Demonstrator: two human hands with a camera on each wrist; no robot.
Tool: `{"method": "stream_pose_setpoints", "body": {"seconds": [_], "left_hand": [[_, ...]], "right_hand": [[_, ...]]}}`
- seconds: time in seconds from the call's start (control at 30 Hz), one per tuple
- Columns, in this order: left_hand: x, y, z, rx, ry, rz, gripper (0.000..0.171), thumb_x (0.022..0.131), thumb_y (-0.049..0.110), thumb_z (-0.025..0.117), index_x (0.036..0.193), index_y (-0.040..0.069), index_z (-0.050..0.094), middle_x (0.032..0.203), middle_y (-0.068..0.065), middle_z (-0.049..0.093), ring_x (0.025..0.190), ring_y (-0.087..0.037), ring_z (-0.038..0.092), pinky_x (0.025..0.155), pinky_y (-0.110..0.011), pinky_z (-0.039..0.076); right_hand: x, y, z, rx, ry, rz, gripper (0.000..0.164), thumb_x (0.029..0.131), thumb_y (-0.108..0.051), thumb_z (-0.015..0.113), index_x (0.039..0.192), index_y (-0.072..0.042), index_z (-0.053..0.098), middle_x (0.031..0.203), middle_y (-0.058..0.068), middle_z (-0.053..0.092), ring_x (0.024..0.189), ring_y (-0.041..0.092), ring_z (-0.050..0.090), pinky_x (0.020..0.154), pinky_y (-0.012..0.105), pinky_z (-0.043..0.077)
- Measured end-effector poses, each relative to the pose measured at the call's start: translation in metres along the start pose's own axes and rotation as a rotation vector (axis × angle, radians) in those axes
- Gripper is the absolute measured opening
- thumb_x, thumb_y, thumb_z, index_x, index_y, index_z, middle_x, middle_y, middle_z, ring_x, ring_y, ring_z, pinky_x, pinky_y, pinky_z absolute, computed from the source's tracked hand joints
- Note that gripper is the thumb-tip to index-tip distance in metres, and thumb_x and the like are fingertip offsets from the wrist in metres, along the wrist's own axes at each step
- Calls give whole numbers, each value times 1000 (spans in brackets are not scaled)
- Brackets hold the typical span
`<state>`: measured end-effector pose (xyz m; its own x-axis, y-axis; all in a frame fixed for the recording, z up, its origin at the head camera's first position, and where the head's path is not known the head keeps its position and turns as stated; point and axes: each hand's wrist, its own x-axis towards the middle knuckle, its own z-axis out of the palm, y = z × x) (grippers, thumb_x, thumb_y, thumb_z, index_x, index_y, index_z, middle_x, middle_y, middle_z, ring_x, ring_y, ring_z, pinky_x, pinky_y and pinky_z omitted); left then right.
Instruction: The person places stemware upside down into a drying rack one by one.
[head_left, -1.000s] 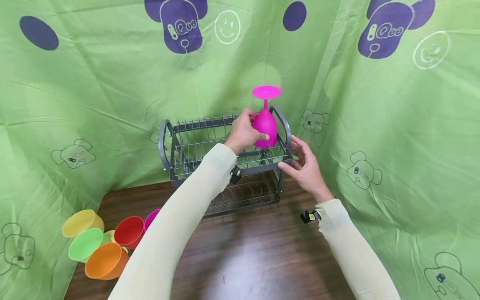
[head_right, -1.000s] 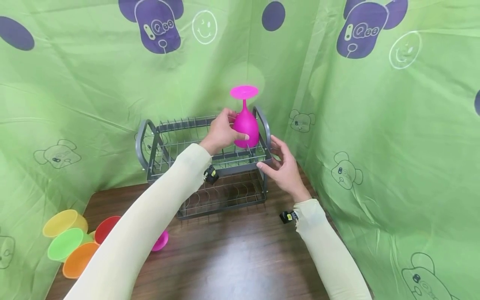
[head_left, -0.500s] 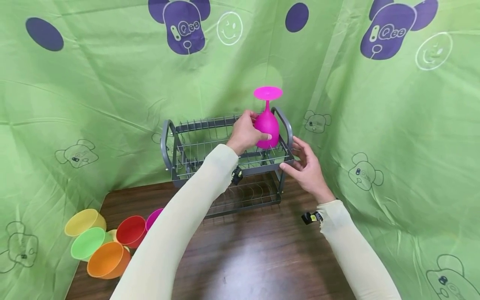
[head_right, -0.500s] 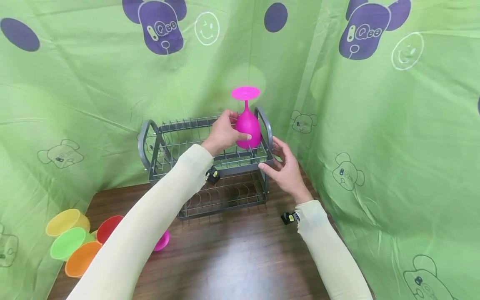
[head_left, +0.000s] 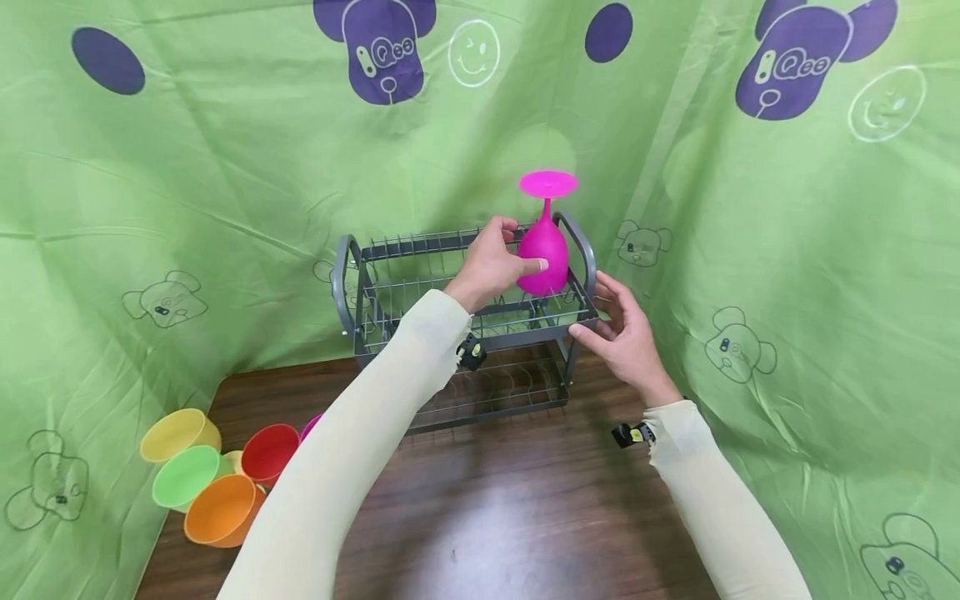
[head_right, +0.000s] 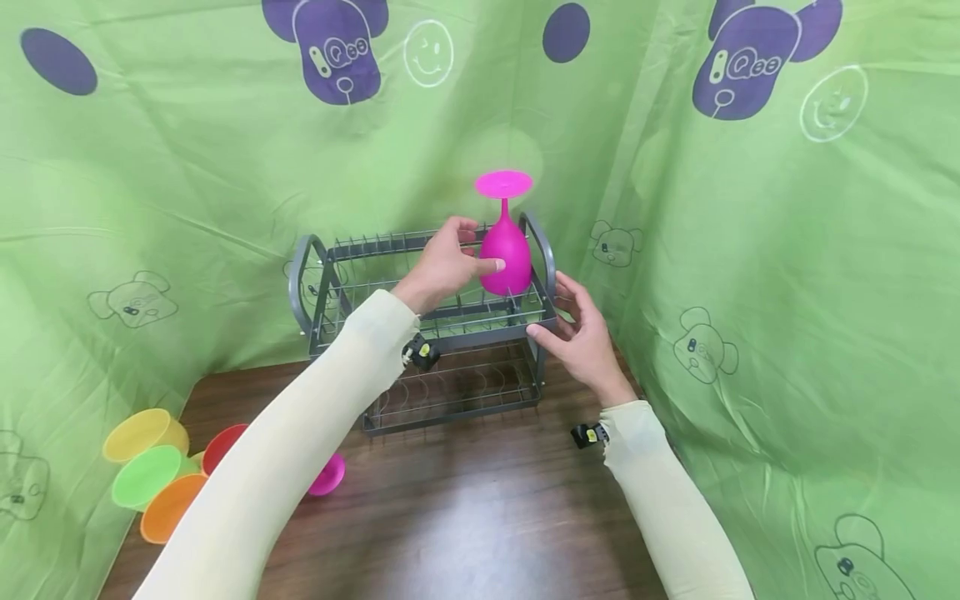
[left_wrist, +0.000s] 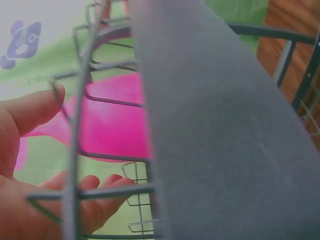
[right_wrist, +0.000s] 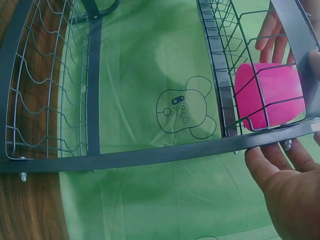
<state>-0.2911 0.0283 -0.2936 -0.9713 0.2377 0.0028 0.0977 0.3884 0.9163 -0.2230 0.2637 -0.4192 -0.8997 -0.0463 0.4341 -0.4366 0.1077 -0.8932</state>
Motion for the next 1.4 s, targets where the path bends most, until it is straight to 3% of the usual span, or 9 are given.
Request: {"method": "stream_pose_setpoints", "body": {"seconds": [0.23,0.47,0.67,0.83,0.93,1.17,1.4], "left_hand": [[-20,9,-7,-57,2,-11,83,89,25,88,157,23,41,160,-2,47,140,-24,54,108,-40,56],[-53,8,-23,-154,9,66,78,90,29,87,155,26,44,157,0,49,143,-24,53,109,-40,56],[-85,4,-34,-191,-16,114,79,89,36,87,155,32,43,153,6,51,137,-15,56,108,-41,56],[-116,-7,-42,-229,-14,156,76,90,34,87,153,36,45,152,8,51,140,-17,55,114,-41,52],[-132,-14,-45,-243,-6,220,74,90,31,87,152,36,47,152,6,51,139,-19,56,117,-43,50],[-165,-32,-45,-183,40,311,71,92,30,85,152,36,48,151,8,53,135,-14,58,118,-39,49],[-197,-65,-49,-177,111,278,71,92,27,84,152,36,48,151,9,53,137,-20,58,115,-39,52]], "right_hand": [[-2,-1,-1,-19,12,9,85,89,2,81,161,-21,42,152,19,49,139,31,54,104,21,55],[-2,-4,1,-46,0,18,84,91,0,81,162,-22,42,155,19,50,142,31,53,107,20,54],[-3,-10,2,-83,21,31,81,92,-2,81,161,-22,43,155,15,52,144,33,52,110,24,53],[-8,-14,4,-107,26,66,81,92,-7,82,161,-22,42,159,9,50,147,33,50,113,23,50],[-14,-16,6,-131,57,95,82,92,-11,82,162,-20,41,163,6,46,148,32,49,113,21,49],[-36,-25,14,-154,127,144,85,93,-13,82,164,-22,37,169,6,39,147,32,49,116,30,49],[-55,-38,25,-138,138,124,83,92,-5,81,163,-16,38,164,14,41,139,25,54,107,20,53]]}}
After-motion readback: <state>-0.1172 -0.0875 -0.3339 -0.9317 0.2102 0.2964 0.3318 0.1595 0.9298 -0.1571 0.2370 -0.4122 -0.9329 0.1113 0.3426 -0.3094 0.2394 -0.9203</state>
